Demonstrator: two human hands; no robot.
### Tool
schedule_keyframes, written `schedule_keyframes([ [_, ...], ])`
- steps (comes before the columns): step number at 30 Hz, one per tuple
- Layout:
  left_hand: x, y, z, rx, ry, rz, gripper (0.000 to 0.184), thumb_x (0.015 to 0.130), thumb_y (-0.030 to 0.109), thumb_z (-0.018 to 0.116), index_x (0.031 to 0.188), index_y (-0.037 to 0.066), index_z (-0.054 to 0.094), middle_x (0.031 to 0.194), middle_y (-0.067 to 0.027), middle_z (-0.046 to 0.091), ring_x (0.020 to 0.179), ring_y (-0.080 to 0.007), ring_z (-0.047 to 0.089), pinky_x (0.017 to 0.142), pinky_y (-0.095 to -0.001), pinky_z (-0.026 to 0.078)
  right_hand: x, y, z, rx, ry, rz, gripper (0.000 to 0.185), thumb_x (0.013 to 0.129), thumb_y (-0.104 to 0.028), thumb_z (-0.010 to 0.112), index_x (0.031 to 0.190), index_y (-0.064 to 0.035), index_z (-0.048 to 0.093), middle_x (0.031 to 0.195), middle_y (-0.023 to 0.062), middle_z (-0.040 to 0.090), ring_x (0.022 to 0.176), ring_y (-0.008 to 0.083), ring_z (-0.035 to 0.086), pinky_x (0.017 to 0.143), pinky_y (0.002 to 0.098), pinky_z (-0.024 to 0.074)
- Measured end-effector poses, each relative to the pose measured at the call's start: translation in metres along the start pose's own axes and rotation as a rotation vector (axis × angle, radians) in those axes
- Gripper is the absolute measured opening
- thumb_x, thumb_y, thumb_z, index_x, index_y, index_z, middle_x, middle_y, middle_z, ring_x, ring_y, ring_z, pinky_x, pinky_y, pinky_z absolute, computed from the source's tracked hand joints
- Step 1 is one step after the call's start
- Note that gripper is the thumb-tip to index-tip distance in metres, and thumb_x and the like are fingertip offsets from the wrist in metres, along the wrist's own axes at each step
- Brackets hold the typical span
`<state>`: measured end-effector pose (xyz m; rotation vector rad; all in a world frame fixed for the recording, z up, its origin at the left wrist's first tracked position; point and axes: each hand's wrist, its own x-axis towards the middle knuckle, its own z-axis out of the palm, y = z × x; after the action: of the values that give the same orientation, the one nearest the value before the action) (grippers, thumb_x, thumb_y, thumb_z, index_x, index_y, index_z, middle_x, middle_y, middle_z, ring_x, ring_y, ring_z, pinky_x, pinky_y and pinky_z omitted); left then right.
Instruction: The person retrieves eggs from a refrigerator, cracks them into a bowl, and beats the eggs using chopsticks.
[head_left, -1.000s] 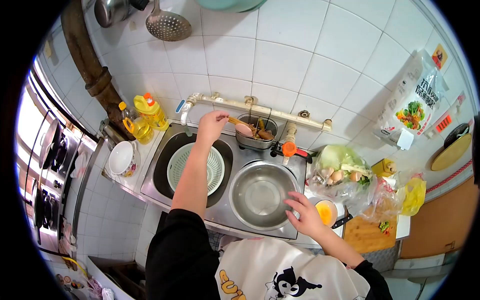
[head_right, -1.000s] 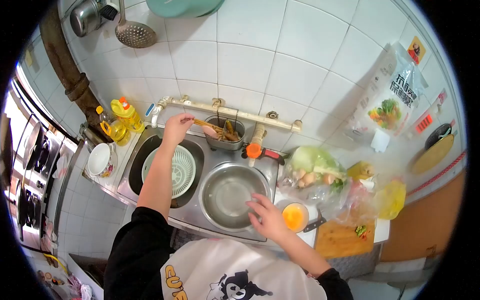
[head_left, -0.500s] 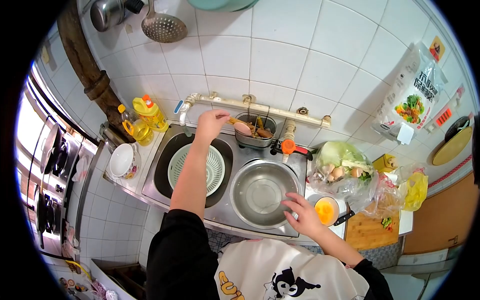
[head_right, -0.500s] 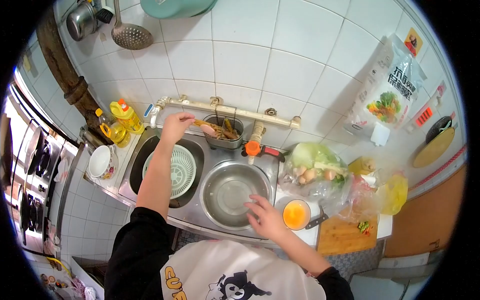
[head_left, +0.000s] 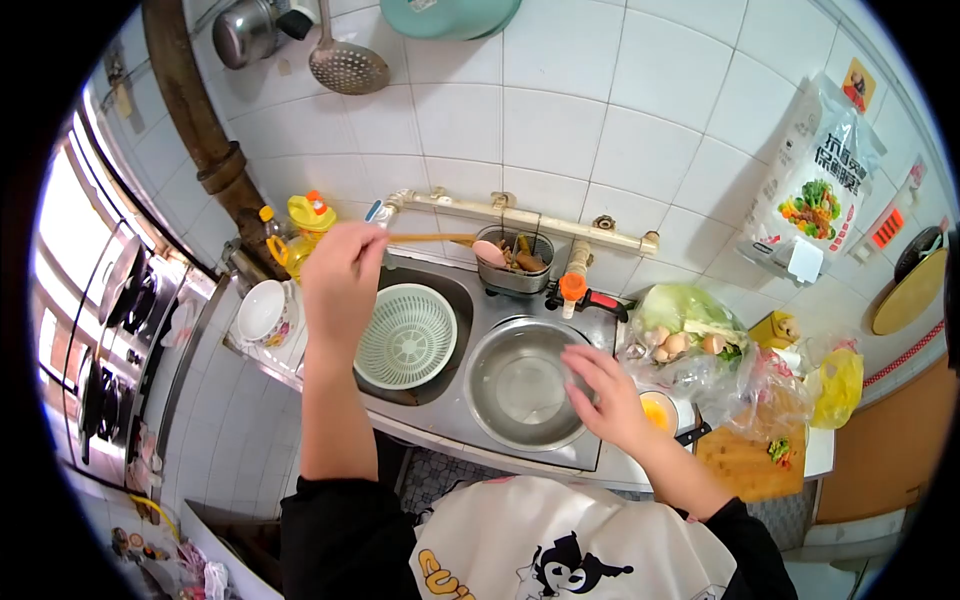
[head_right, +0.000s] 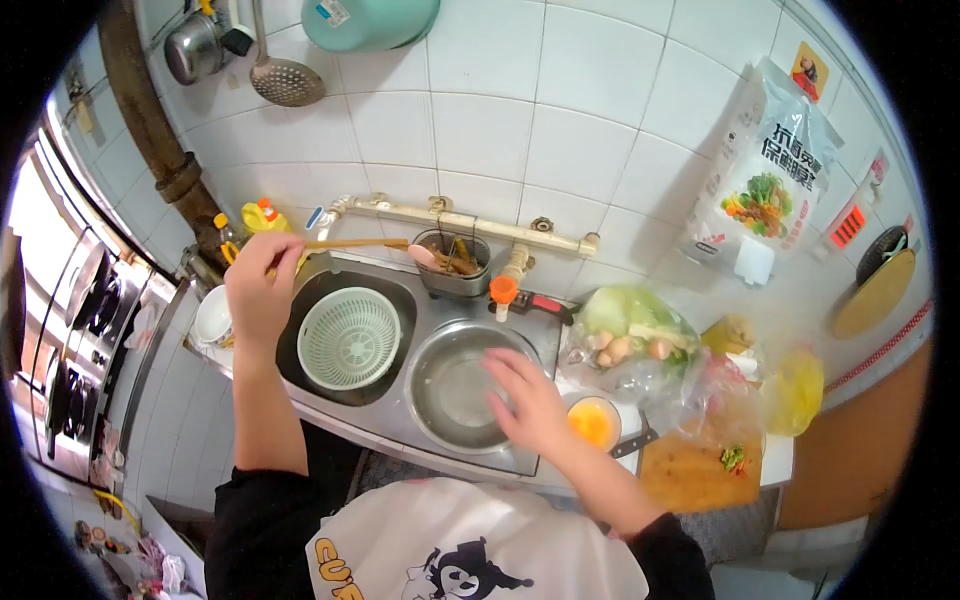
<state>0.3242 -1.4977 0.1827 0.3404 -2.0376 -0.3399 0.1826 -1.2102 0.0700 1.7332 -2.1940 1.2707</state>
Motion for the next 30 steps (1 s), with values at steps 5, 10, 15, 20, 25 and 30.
schedule_keyframes([
  [5, -0.046, 0.075, -0.030, -0.087, -0.238, -0.080, 0.008, 0.076, 0.001, 0.065, 0.083, 0.003, 0.064, 0.081, -0.0095, 0.063, 0.073, -0.0240, 0.062, 0.064, -0.0300, 0.049, 0.050, -0.053, -0.004, 0.271, -0.094, -0.023, 0.037, 0.080, -0.005, 0.063, 0.117, -0.0078, 0.057, 0.112, 0.0109, 0.056, 0.082, 0.0247, 0.058, 0.068, 0.0312, 0.0495],
  [10, -0.089, 0.108, 0.003, -0.288, -0.448, -0.034, 0.019, 0.076, 0.000, 0.065, 0.095, 0.004, 0.065, 0.084, -0.0091, 0.064, 0.076, -0.0241, 0.063, 0.067, -0.0313, 0.050, 0.018, -0.024, 0.024, 0.339, -0.266, -0.081, 0.022, 0.085, -0.024, 0.062, 0.091, -0.0026, 0.064, 0.080, 0.0114, 0.058, 0.071, 0.0253, 0.057, 0.062, 0.0379, 0.0470],
  [15, -0.138, 0.096, 0.046, -0.398, -0.573, -0.159, 0.049, 0.077, -0.004, 0.062, 0.124, 0.008, 0.053, 0.116, -0.0126, 0.055, 0.096, -0.0236, 0.060, 0.081, -0.0318, 0.049, -0.026, 0.016, 0.016, 1.091, -0.187, 0.660, 0.021, 0.093, -0.023, 0.055, 0.089, -0.0031, 0.062, 0.074, 0.0020, 0.061, 0.058, 0.0060, 0.057, 0.050, 0.0197, 0.0476],
  [20, -0.216, 0.110, 0.084, -0.578, -0.610, 0.023, 0.060, 0.071, 0.004, 0.073, 0.127, 0.006, 0.049, 0.118, -0.0159, 0.043, 0.099, -0.0237, 0.054, 0.080, -0.0360, 0.048, -0.056, 0.040, -0.007, 1.803, 0.093, 0.892, 0.018, 0.094, -0.021, 0.054, 0.094, -0.0036, 0.059, 0.080, 0.0043, 0.065, 0.060, 0.0085, 0.061, 0.052, 0.0172, 0.0508],
  [25, -0.238, 0.147, 0.122, -0.711, -0.422, -0.210, 0.019, 0.085, 0.014, 0.064, 0.100, 0.003, 0.058, 0.094, -0.0109, 0.044, 0.073, -0.0188, 0.053, 0.068, -0.0300, 0.046, -0.113, 0.050, -0.012, 1.605, 0.044, 1.088, 0.023, 0.094, -0.025, 0.054, 0.102, -0.0047, 0.060, 0.088, 0.0043, 0.064, 0.067, 0.0109, 0.061, 0.060, 0.0224, 0.0518],
  [30, -0.244, 0.165, 0.148, -1.039, -0.565, -1.063, 0.013, 0.090, 0.008, 0.056, 0.098, -0.002, 0.060, 0.095, -0.0074, 0.059, 0.089, -0.0167, 0.061, 0.080, -0.0271, 0.053, -0.208, 0.088, -0.040, 1.194, -0.158, 1.219, 0.030, 0.093, -0.027, 0.053, 0.113, -0.0048, 0.058, 0.097, 0.0047, 0.061, 0.078, 0.0121, 0.059, 0.070, 0.0264, 0.0514],
])
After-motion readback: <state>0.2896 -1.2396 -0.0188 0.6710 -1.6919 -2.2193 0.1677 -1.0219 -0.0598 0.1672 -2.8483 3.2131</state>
